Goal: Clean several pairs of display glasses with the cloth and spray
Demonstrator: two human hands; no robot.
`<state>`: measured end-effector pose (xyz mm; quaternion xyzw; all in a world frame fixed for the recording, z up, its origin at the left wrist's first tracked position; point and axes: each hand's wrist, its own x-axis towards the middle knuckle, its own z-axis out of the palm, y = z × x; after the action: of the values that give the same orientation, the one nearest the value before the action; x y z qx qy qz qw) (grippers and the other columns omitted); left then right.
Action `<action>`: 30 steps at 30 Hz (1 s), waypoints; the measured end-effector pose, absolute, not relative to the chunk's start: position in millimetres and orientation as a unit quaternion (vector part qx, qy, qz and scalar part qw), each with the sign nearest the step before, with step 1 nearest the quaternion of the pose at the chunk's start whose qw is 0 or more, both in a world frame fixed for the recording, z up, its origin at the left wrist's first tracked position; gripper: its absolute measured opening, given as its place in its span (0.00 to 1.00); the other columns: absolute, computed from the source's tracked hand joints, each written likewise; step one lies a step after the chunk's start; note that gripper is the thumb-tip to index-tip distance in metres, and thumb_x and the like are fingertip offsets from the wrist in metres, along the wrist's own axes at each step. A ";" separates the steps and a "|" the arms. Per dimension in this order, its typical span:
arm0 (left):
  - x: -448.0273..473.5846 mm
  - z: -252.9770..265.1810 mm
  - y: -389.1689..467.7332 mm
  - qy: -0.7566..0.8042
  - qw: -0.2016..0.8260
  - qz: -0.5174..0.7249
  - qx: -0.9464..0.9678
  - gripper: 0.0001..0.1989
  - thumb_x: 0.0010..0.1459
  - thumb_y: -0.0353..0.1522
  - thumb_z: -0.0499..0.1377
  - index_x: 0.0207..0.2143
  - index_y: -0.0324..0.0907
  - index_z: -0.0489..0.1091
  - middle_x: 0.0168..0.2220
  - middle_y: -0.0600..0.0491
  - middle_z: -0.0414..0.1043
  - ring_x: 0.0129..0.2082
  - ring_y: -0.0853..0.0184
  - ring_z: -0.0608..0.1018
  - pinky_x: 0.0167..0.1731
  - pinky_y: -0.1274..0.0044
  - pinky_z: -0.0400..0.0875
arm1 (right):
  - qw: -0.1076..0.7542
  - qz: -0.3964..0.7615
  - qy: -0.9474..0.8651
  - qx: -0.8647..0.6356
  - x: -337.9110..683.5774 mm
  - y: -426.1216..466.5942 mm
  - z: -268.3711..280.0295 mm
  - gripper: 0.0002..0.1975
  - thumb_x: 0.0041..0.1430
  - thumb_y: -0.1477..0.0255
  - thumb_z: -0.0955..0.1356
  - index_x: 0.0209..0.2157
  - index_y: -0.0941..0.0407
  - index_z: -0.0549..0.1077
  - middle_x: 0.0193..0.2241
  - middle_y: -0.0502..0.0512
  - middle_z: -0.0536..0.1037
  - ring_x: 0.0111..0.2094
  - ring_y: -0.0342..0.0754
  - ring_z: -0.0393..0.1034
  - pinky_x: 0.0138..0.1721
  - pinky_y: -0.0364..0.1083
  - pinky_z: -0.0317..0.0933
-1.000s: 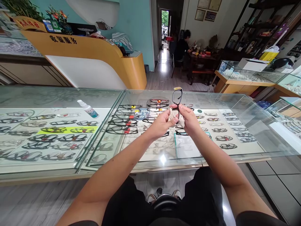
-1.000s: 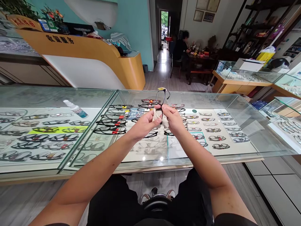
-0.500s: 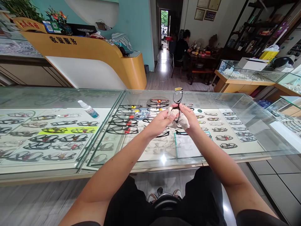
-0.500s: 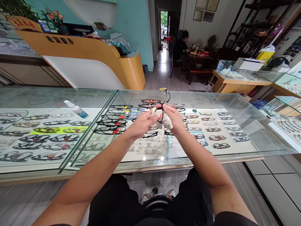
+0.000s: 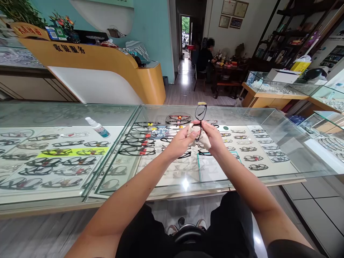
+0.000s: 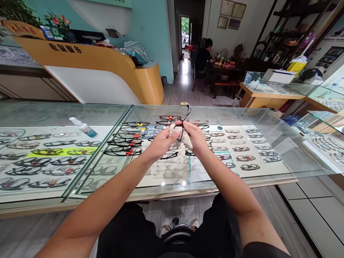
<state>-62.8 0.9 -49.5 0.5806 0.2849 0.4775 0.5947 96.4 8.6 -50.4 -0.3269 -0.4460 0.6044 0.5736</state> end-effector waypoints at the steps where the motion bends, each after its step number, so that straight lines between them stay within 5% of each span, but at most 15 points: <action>1: -63.4 -48.7 0.7 0.285 0.591 0.475 0.586 0.32 0.56 0.55 0.74 0.50 0.41 0.78 0.39 0.51 0.80 0.39 0.67 0.77 0.43 0.77 0.72 | 0.577 0.601 -0.445 -0.328 96.9 8.6 -49.4 0.26 0.54 0.46 0.79 0.43 0.52 0.86 0.39 0.54 0.88 0.43 0.54 0.81 0.45 0.51 0.75; 6: -60.7 -49.7 -1.4 0.323 0.534 0.523 0.580 0.29 0.59 0.56 0.71 0.46 0.41 0.78 0.33 0.53 0.77 0.33 0.67 0.75 0.35 0.77 0.69 | 0.566 0.590 -0.491 -0.301 93.7 5.3 -44.4 0.22 0.53 0.48 0.80 0.39 0.51 0.88 0.52 0.55 0.86 0.53 0.56 0.79 0.55 0.52 0.72; 12: -59.9 -58.3 3.3 0.349 0.533 0.517 0.571 0.33 0.62 0.64 0.63 0.29 0.43 0.72 0.20 0.55 0.66 0.21 0.69 0.68 0.24 0.76 0.62 | 0.583 0.543 -0.510 -0.325 92.7 4.7 -46.4 0.22 0.55 0.46 0.79 0.34 0.50 0.88 0.50 0.56 0.86 0.55 0.56 0.76 0.61 0.55 0.68; 17: -66.8 -61.7 18.3 0.363 0.536 0.586 0.487 0.31 0.60 0.63 0.66 0.34 0.43 0.76 0.26 0.54 0.73 0.26 0.68 0.74 0.29 0.76 0.69 | 0.616 0.508 -0.482 -0.360 110.5 16.1 -47.4 0.22 0.59 0.47 0.77 0.43 0.50 0.88 0.55 0.56 0.84 0.53 0.54 0.75 0.54 0.52 0.70; 20: -75.8 -55.1 27.5 0.380 0.510 0.648 0.419 0.29 0.62 0.60 0.67 0.35 0.43 0.76 0.27 0.55 0.74 0.29 0.68 0.76 0.32 0.77 0.70 | 0.647 0.471 -0.480 -0.359 121.8 23.0 -45.5 0.20 0.61 0.48 0.76 0.43 0.50 0.88 0.57 0.56 0.84 0.56 0.55 0.74 0.58 0.55 0.68; 24: -85.6 -44.8 32.9 0.399 0.575 0.592 0.399 0.28 0.63 0.58 0.68 0.35 0.41 0.76 0.29 0.52 0.78 0.31 0.66 0.80 0.32 0.77 0.72 | 0.649 0.365 -0.577 -0.335 127.5 20.9 -40.1 0.16 0.69 0.51 0.73 0.43 0.47 0.88 0.57 0.56 0.82 0.64 0.57 0.70 0.70 0.58 0.60; 30: -97.3 -38.5 32.9 0.410 0.655 0.492 0.402 0.27 0.56 0.54 0.75 0.34 0.37 0.79 0.30 0.50 0.81 0.28 0.67 0.79 0.29 0.77 0.72 | 0.577 0.154 -0.720 -0.353 127.7 2.2 -29.3 0.20 0.74 0.49 0.67 0.50 0.42 0.88 0.58 0.58 0.79 0.63 0.62 0.69 0.69 0.66 0.61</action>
<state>-97.3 32.9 -38.5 0.4023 0.4098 0.4918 0.6545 127.7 2.2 -29.3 -0.3533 -0.7200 0.1537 0.5772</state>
